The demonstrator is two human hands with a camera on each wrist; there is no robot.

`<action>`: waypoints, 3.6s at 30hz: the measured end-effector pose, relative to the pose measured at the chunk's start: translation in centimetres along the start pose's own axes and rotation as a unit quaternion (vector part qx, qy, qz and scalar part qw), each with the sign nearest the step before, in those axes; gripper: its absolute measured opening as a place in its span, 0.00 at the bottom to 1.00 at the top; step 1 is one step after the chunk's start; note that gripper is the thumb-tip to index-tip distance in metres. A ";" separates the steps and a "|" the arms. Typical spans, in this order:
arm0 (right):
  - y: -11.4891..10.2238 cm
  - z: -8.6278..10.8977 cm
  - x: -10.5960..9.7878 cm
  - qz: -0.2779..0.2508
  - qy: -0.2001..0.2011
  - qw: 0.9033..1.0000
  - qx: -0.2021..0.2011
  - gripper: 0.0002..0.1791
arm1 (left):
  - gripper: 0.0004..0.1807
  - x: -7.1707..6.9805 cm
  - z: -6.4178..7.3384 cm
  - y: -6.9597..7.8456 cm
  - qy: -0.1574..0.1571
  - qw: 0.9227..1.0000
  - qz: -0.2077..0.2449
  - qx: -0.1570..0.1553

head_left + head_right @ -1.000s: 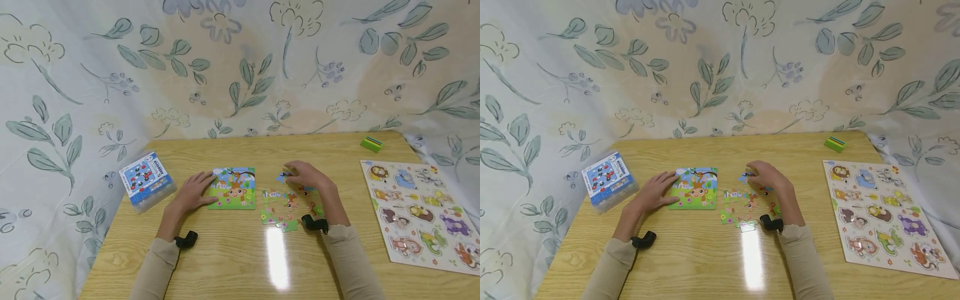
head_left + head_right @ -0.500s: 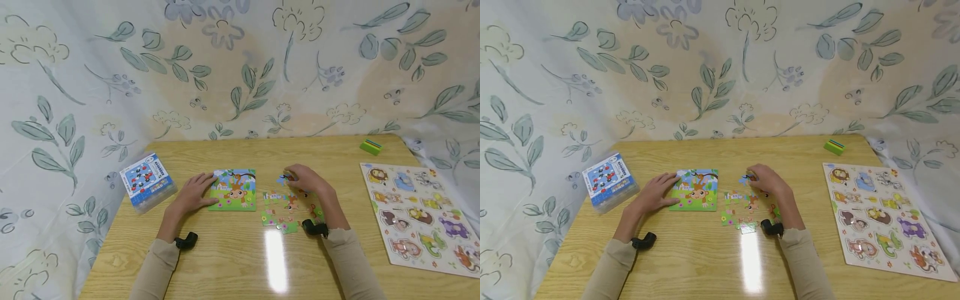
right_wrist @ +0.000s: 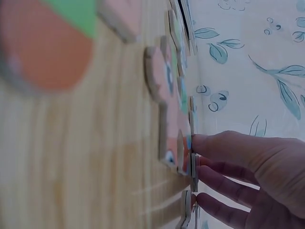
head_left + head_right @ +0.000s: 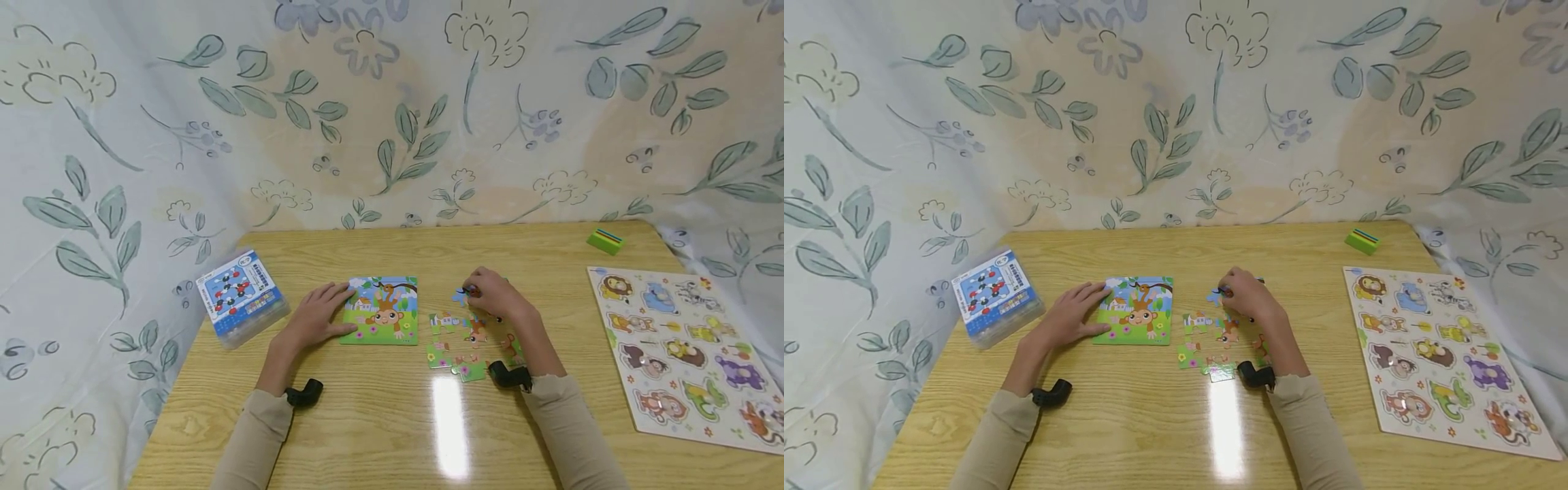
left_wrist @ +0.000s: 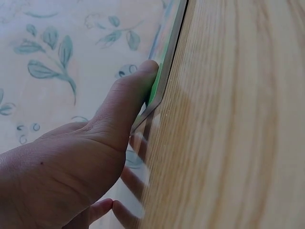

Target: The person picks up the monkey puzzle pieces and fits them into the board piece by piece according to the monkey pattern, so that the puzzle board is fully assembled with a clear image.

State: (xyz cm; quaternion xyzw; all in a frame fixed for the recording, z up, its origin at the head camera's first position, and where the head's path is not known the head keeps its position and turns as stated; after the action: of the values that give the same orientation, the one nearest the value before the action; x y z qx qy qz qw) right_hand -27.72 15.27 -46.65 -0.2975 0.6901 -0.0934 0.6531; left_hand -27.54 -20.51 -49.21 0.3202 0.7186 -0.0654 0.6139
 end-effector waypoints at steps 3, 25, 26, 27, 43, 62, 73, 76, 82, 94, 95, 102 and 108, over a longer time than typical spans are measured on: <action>-0.2 0.0 0.0 0.008 0.002 1.000 -0.001 0.15 | 0.44 0.0 0.0 0.0 -0.001 1.000 0.003 -0.002; -0.3 0.1 -0.1 0.051 0.004 0.999 -0.002 0.13 | 0.44 0.2 0.1 0.0 0.006 1.000 0.013 -0.003; -0.3 0.1 -0.1 0.049 0.005 0.999 -0.002 0.13 | 0.44 0.2 0.1 0.0 0.007 1.000 0.013 -0.003; -0.3 0.1 -0.1 0.047 0.007 0.999 -0.003 0.13 | 0.44 0.2 0.1 0.0 0.008 1.000 0.013 -0.003; -0.4 -0.2 -0.1 -0.127 -0.009 0.992 0.007 0.09 | 0.43 -0.3 0.0 0.5 0.018 1.000 0.018 0.003; -2.9 -0.7 -0.6 -0.276 -0.014 0.961 0.007 0.17 | 0.44 -0.1 0.4 0.4 0.003 1.000 0.014 -0.001; -4.6 -1.8 1.1 -0.269 -0.009 0.963 0.012 0.19 | 0.44 0.0 0.4 0.2 0.004 1.000 0.008 -0.002; -5.0 -2.2 1.7 -0.272 -0.006 0.962 0.008 0.18 | 0.44 0.0 0.3 0.3 0.008 1.000 0.008 0.002; -6.2 -3.3 2.8 -0.286 0.008 0.958 0.004 0.18 | 0.43 -0.1 0.2 0.4 0.011 1.000 0.011 0.001; -8.8 -5.5 7.2 -0.247 0.033 0.967 0.050 0.15 | 0.43 -0.1 0.1 0.8 0.015 1.000 0.012 0.004; -9.0 -5.7 7.4 -0.246 0.038 0.967 0.053 0.15 | 0.43 0.0 0.1 0.8 0.015 1.000 0.013 0.003; -9.8 -6.5 8.5 -0.230 0.055 0.970 0.062 0.14 | 0.43 0.0 -0.1 0.9 0.010 1.000 0.018 -0.003; -10.0 -6.6 8.7 -0.228 0.058 0.969 0.080 0.10 | 0.42 0.0 -0.1 0.8 0.007 1.000 0.018 -0.006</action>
State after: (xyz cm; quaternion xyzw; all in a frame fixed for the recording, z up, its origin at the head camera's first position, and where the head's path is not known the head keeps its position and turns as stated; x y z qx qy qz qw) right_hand -30.85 0.83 -47.96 -0.3874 0.6313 -0.3119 0.5951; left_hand -27.18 -19.85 -49.00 0.3301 0.7175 -0.0477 0.6115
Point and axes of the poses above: each hand's wrist, its own z-axis away from the middle knuckle, its own x-axis out of the palm, y = z × x, the point moved 5 cm from there along -z, towards the middle knuckle, and after that the axes turned 15 degrees about y, right-handed, at the moved point
